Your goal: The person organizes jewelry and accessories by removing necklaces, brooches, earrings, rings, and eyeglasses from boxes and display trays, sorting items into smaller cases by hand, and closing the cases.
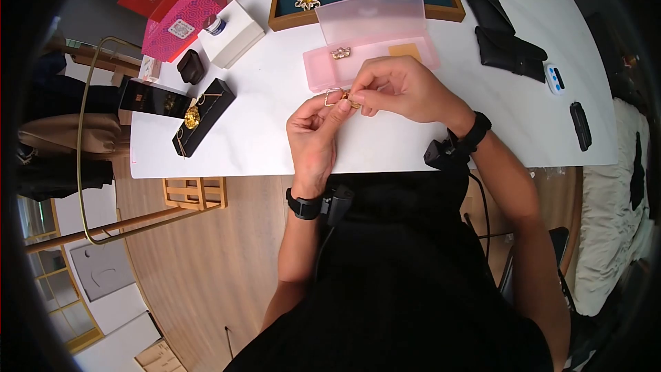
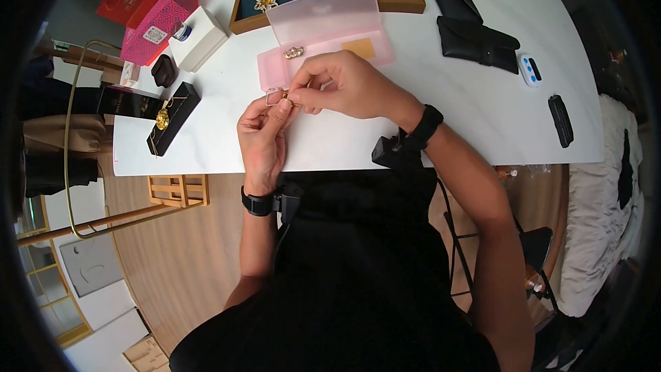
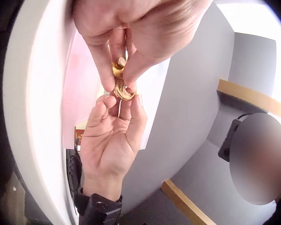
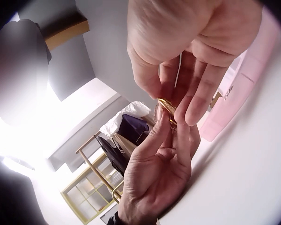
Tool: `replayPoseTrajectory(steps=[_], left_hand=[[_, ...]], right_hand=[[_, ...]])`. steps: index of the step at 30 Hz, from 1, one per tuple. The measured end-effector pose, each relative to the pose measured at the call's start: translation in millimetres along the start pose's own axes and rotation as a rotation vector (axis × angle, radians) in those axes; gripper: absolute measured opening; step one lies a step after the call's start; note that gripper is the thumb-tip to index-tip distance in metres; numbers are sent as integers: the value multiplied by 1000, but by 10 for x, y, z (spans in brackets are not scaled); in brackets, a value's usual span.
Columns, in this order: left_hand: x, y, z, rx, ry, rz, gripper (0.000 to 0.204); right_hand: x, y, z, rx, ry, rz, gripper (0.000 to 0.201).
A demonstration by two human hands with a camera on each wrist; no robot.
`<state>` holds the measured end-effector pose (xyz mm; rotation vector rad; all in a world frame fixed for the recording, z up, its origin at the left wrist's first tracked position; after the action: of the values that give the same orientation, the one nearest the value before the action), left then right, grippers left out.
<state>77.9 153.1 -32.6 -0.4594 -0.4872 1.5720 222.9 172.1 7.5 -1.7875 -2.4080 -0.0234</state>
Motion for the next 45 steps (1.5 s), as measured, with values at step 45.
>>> replayPoseTrajectory(steps=[45], left_hand=[[-8,1,-53,114,109,25,22]], right_hand=[[12,28,33,73,-95,-64,14]])
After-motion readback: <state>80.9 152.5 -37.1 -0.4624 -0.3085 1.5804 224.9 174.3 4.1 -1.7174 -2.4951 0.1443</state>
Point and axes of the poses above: each hand's wrist, its own x-axis towards the middle knuckle, its own y-axis out of the back of the hand, z = x × y, the point moved 8 cm from there along x, towards the middle knuckle, and after that the axes turned 15 degrees about z, right-handed, at the moved point
